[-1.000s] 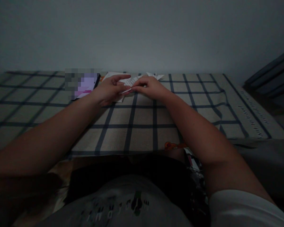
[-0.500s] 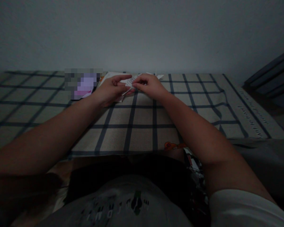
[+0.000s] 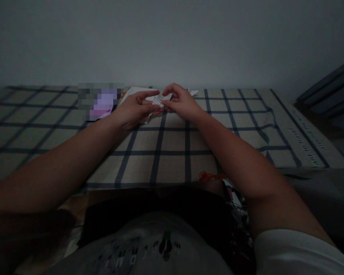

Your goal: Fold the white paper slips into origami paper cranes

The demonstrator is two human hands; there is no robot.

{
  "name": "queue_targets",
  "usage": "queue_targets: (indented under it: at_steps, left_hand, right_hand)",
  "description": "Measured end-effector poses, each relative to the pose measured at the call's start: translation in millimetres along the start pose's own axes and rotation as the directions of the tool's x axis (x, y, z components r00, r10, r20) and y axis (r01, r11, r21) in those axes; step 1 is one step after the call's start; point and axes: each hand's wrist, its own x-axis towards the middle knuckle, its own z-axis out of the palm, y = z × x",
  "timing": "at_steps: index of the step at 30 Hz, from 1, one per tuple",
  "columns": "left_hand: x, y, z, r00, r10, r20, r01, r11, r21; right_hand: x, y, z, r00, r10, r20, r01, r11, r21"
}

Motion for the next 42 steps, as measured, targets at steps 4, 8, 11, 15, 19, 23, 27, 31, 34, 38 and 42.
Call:
queue_targets:
  at_steps: [4,8,11,15,19,23,27,31,34,38,42]
  left_hand:
    - [-1.0,2.7,1.8,1.0,-0.009,-0.003,0.009,1.0,-0.029]
    - [-0.8,1.4,1.5,0.995,-0.079,0.065,0.08,0.997,-0.021]
    - [-0.5,-0.8,-0.2,0.976,-0.151,0.157,0.152,0.988,0.005]
    - [-1.7,1.5,-1.9,0.968,-0.163,0.191,0.171,0.985,-0.025]
    - [-5.0,8.2,-0.8,0.959,-0.209,0.19,0.219,0.975,-0.031]
    - [-7.9,13.8,2.2,0.952,-0.244,0.183,0.253,0.967,-0.03]
    - [-8.4,16.1,2.8,0.951,-0.257,0.173,0.267,0.963,-0.035]
    - [-8.2,16.2,1.4,0.939,-0.274,0.205,0.291,0.955,-0.055]
    - [-8.2,17.0,0.7,0.93,-0.292,0.223,0.312,0.948,-0.061]
    - [-6.3,15.9,-0.4,0.923,-0.308,0.232,0.333,0.94,-0.076]
    - [-4.1,13.1,-2.0,0.921,-0.309,0.236,0.336,0.938,-0.085]
  right_hand:
    - [0.8,-0.8,1.9,1.0,0.015,-0.008,-0.014,0.999,0.038]
    - [1.0,-2.0,-0.5,1.0,0.02,0.005,-0.021,0.999,0.051]
    - [0.2,-2.7,-3.0,1.0,0.008,0.014,-0.009,0.999,0.049]
    - [-1.0,-2.5,-5.0,0.999,0.034,0.009,-0.034,0.995,0.097]
    - [-1.7,-1.3,-5.8,0.998,0.051,0.045,-0.057,0.989,0.137]
    - [-1.6,-2.2,-5.8,0.998,0.038,0.044,-0.046,0.979,0.197]
    - [-0.9,-3.1,-6.4,0.999,0.03,0.044,-0.04,0.97,0.241]
    - [-0.7,-2.3,-8.2,0.998,0.037,0.05,-0.048,0.972,0.231]
    - [-1.4,-3.4,-9.2,0.997,0.046,0.055,-0.058,0.972,0.228]
    - [-2.6,-7.3,-8.5,0.997,0.055,0.055,-0.067,0.968,0.243]
    - [-3.3,-11.0,-7.5,0.996,0.073,0.056,-0.085,0.962,0.26]
